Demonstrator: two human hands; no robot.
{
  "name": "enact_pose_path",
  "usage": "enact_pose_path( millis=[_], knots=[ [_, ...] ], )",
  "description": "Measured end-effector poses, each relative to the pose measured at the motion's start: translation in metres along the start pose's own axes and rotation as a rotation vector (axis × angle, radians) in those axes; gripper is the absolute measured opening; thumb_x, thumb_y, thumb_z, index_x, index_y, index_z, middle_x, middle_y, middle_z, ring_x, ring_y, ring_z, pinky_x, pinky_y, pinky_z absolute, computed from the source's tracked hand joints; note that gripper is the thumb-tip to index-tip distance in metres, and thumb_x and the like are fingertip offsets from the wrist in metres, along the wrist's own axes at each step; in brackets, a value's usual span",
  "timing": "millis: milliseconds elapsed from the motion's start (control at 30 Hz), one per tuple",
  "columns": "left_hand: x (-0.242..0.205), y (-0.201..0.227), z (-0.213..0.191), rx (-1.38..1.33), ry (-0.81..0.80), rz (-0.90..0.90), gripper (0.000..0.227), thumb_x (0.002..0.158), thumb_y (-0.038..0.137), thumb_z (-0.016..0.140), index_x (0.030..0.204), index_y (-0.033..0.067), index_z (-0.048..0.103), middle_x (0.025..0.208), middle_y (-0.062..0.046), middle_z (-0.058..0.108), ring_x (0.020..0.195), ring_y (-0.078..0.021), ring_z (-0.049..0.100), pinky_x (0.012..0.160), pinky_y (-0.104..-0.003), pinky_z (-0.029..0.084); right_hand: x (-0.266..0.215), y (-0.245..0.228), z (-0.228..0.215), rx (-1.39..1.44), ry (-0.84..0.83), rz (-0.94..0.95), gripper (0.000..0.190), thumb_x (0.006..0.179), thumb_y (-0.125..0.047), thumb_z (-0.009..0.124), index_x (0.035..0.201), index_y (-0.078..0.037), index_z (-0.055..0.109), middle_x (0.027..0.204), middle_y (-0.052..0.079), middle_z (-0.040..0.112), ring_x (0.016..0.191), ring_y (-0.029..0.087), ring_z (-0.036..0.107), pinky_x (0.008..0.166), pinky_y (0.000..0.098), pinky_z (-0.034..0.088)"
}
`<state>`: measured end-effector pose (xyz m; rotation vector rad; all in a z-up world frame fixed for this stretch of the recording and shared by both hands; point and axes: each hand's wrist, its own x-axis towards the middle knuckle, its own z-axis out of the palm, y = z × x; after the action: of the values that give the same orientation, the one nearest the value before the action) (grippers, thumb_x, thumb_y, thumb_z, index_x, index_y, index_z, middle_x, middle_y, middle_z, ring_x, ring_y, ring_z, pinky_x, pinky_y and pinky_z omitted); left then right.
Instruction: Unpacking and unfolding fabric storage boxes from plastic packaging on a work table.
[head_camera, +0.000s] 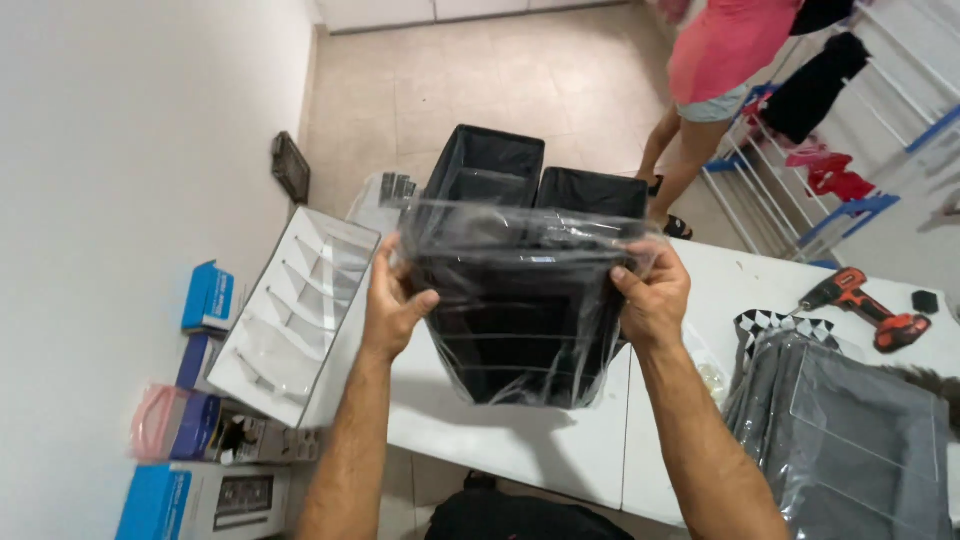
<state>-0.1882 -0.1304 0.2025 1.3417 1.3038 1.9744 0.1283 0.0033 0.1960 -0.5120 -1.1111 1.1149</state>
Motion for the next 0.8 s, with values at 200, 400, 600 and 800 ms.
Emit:
enact_pose_path(
  millis=[200,400,600,800],
  knots=[
    [0.016,-0.052,0.009,-0.049,-0.314,-0.193,0.034,0.072,0.013,0.089,0.104,0.0066,0.08,0.095,-0.011,0.078,0.092,-0.018,0.071,0.082,-0.032,0.055,-0.049,0.02,-0.043,0.04,0.075,0.001,0.041,0.074,0.012,0.077,0.11,0.003,0.06,0.099,0.024,0.074,0.089,0.026,0.076,0.077,0.033,0.061],
    [0.006,-0.041,0.021,-0.174,-0.361,-0.145,0.018,0.081,0.019,0.085,0.093,0.0048,0.08,0.087,-0.013,0.078,0.084,-0.0198,0.072,0.078,-0.033,0.057,-0.081,0.009,-0.044,-0.092,0.114,-0.03,0.039,0.074,0.012,0.075,0.11,0.004,0.062,0.098,0.027,0.074,0.093,0.029,0.075,0.081,0.0357,0.061],
    [0.003,-0.033,0.028,-0.183,-0.257,-0.182,0.018,0.093,0.017,0.074,0.08,0.0042,0.077,0.069,-0.011,0.075,0.065,-0.0189,0.073,0.063,-0.029,0.059,-0.091,-0.008,-0.031,-0.18,0.05,-0.014,0.035,0.076,0.007,0.072,0.109,0.007,0.062,0.099,0.03,0.073,0.097,0.033,0.075,0.086,0.0404,0.06],
    [0.009,-0.009,0.026,-0.115,-0.234,-0.077,0.012,0.093,0.008,0.072,0.083,0.0037,0.076,0.063,-0.008,0.072,0.06,-0.0163,0.07,0.059,-0.028,0.058,-0.082,-0.043,-0.027,-0.345,0.037,-0.06,0.025,0.083,-0.001,0.071,0.105,0.007,0.062,0.1,0.03,0.073,0.098,0.032,0.074,0.088,0.0407,0.059]
  ],
)
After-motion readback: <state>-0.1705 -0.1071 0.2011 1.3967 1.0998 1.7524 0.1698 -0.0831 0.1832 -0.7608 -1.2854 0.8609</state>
